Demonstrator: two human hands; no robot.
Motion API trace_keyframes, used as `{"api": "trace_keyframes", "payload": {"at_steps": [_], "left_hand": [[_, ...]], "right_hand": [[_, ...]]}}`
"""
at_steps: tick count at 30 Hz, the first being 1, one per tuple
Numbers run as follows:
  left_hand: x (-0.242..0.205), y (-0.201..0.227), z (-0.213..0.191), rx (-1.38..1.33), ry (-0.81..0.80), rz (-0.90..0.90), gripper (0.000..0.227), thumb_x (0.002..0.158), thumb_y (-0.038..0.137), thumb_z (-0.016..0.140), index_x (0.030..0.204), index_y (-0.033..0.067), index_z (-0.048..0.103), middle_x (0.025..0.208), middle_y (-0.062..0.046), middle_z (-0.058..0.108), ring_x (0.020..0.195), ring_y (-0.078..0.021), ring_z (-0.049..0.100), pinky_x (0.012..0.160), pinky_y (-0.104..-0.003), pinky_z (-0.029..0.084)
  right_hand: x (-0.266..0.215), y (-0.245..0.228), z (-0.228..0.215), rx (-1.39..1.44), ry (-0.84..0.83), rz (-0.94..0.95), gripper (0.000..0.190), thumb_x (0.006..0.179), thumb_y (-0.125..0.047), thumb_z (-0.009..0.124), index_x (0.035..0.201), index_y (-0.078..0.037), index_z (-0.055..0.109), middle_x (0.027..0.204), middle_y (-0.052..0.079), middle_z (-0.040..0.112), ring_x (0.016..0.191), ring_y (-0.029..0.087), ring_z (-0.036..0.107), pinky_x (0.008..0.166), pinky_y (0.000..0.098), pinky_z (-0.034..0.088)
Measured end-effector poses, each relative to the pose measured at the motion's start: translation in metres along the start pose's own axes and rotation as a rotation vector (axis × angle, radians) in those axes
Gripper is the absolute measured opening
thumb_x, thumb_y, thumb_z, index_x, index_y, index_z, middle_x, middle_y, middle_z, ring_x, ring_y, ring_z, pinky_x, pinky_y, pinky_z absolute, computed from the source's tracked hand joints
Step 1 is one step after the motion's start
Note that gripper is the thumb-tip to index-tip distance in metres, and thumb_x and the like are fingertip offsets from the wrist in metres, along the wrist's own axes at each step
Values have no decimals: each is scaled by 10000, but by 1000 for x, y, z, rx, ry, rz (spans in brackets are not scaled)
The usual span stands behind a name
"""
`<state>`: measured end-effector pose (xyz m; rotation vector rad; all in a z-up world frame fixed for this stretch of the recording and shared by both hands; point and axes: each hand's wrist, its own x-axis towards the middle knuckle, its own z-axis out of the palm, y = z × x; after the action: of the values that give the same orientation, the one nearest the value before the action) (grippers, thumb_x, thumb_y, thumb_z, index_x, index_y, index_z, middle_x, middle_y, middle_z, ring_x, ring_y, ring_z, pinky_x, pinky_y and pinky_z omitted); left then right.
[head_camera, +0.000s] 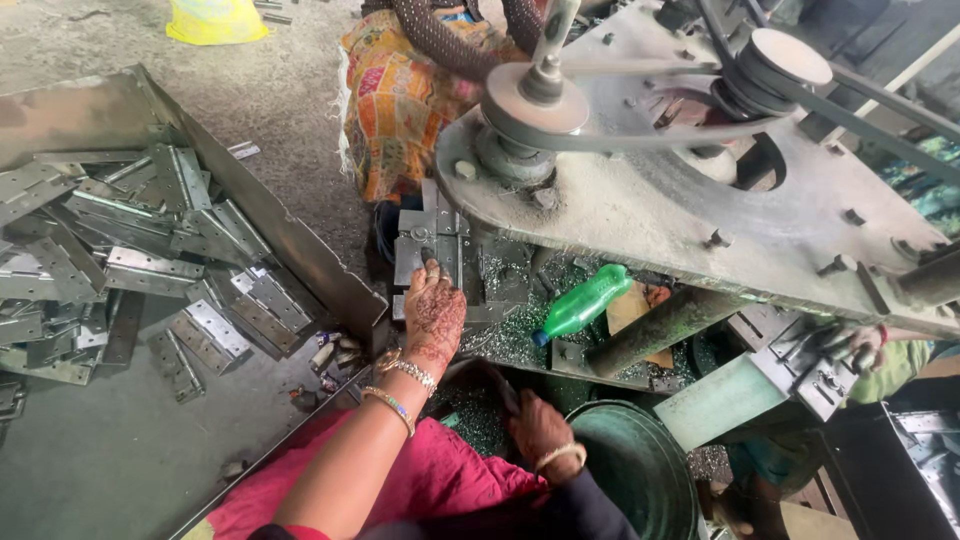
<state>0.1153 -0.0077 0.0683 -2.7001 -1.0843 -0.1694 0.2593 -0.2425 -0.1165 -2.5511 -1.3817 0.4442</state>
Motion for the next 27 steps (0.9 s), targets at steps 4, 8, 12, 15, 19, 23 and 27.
{"api": "trace_keyframes", "payload": {"at_steps": [4, 8, 12, 15, 19, 23, 27], "left_hand": [[-6, 4, 4, -135, 145, -37, 267, 907, 199, 599, 1037, 76, 796, 1256, -154, 689, 1359, -341, 499, 1057, -480, 356], [12, -6, 12, -171, 100, -38, 244, 916, 193, 596, 1005, 101, 804, 1265, -131, 690, 1376, -326, 498, 1094, -486, 342], [30, 3, 28, -133, 31, -79, 267, 956, 193, 573, 1074, 99, 794, 1287, -146, 690, 1414, -333, 477, 1129, -472, 323], [35, 7, 35, -168, 106, -110, 370, 875, 217, 572, 1172, 93, 753, 1421, -140, 617, 1422, -345, 432, 1086, -495, 303], [28, -1, 43, -194, 90, -93, 377, 968, 184, 513, 1296, 100, 679, 1460, -86, 584, 1463, -305, 397, 1149, -493, 290], [49, -1, 58, -375, -99, -165, 371, 1030, 230, 432, 1298, 142, 674, 1498, -50, 567, 1446, -266, 420, 1137, -448, 350], [85, -7, 66, -1265, 55, -432, 425, 1068, 305, 356, 1348, 153, 637, 1512, -45, 579, 1356, -261, 516, 1096, -398, 421]], "right_hand": [[-23, 5, 25, 106, 149, 175, 552, 905, -401, 691, 1376, -151, 550, 1021, 222, 707, 970, 435, 678, 811, 539, 542], [1, -7, -4, 140, -93, 109, 537, 817, -304, 737, 1299, -132, 572, 1034, 216, 714, 1031, 443, 666, 869, 527, 555], [-2, -19, -27, -54, -148, 140, 422, 956, -390, 636, 1247, -92, 571, 1075, 200, 730, 1036, 395, 718, 876, 509, 578], [-23, -30, -16, 55, -176, 271, 418, 955, -357, 600, 1290, -110, 554, 1073, 209, 734, 999, 383, 745, 849, 490, 607], [-20, -26, -6, 172, -21, 100, 527, 864, -348, 724, 1300, -98, 566, 1075, 225, 718, 1035, 435, 669, 867, 516, 551], [4, -6, -26, -87, -43, -19, 470, 961, -378, 668, 1306, -81, 548, 1073, 187, 732, 1008, 410, 695, 863, 525, 550], [-2, -21, -27, -3, -83, -23, 598, 853, -280, 726, 1338, -42, 469, 1070, 239, 684, 966, 428, 690, 812, 515, 567]]}}
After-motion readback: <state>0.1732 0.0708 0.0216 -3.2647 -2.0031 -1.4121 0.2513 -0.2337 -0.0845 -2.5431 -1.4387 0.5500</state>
